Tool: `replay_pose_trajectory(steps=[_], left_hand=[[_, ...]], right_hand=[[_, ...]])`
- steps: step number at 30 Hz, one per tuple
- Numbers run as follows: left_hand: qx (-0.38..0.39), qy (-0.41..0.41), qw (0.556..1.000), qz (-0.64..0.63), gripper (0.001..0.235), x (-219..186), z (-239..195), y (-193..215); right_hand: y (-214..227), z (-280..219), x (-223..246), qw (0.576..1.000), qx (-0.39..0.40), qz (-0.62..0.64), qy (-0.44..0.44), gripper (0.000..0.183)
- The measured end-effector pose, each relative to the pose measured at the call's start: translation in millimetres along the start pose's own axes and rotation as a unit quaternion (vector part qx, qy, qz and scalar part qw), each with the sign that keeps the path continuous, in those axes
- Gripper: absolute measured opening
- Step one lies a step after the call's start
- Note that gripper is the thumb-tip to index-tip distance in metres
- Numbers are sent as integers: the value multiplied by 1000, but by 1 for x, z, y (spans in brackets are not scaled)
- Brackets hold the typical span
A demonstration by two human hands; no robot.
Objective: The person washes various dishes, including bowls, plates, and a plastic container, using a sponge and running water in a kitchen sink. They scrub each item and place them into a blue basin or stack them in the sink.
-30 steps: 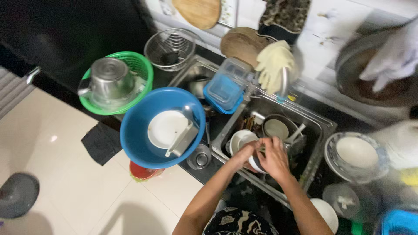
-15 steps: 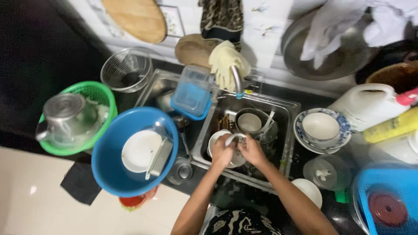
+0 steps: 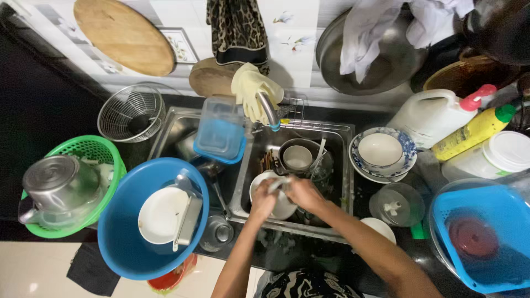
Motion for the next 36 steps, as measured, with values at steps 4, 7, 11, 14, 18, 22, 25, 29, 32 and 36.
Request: replay_pose_trajectory(steps=[4, 7, 11, 14, 18, 22, 25, 29, 32, 36], left_hand=[[7, 60, 993, 104, 34, 3, -2, -1], [-91, 29, 993, 65, 35, -20, -5, 14], [-178, -156, 965, 112, 42, -60, -23, 19], [-234, -199, 951, 37, 43, -46, -29, 26], [-271, -41, 946, -176, 27, 32, -5, 28], [-76, 277, 845, -451, 49, 98, 2, -58], [-21, 332, 859, -390, 72, 103, -12, -75], [41, 163, 961, -218, 56, 89, 4, -51], [138, 93, 977, -132, 60, 85, 3, -60], [283, 75, 943, -160, 52, 79, -20, -100]], right_hand=[[1, -15, 27, 935, -149, -220, 234, 39], [-1, 1, -37, 961, -188, 202, 3, 26], [-92, -17, -62, 757, -22, 591, -279, 26], [-68, -30, -46, 814, -20, 524, -250, 33], [-2, -44, -10, 930, -120, 329, -112, 38], [48, -79, 67, 930, -346, 34, 115, 31], [64, -82, 85, 907, -400, 10, 131, 32], [31, -47, 6, 959, -93, 154, -218, 43], [35, -25, 7, 932, -25, 346, -101, 35], [6, -21, 8, 893, 146, 423, -48, 33]])
Point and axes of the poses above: each hand's wrist, its own z-axis towards the middle knuckle, its own y-axis out of the back of the hand, x = y × z, the point moved 10 cm from there along z, towards the middle knuckle, and after that the axes turned 2 degrees about x, right-handed, at the moved point
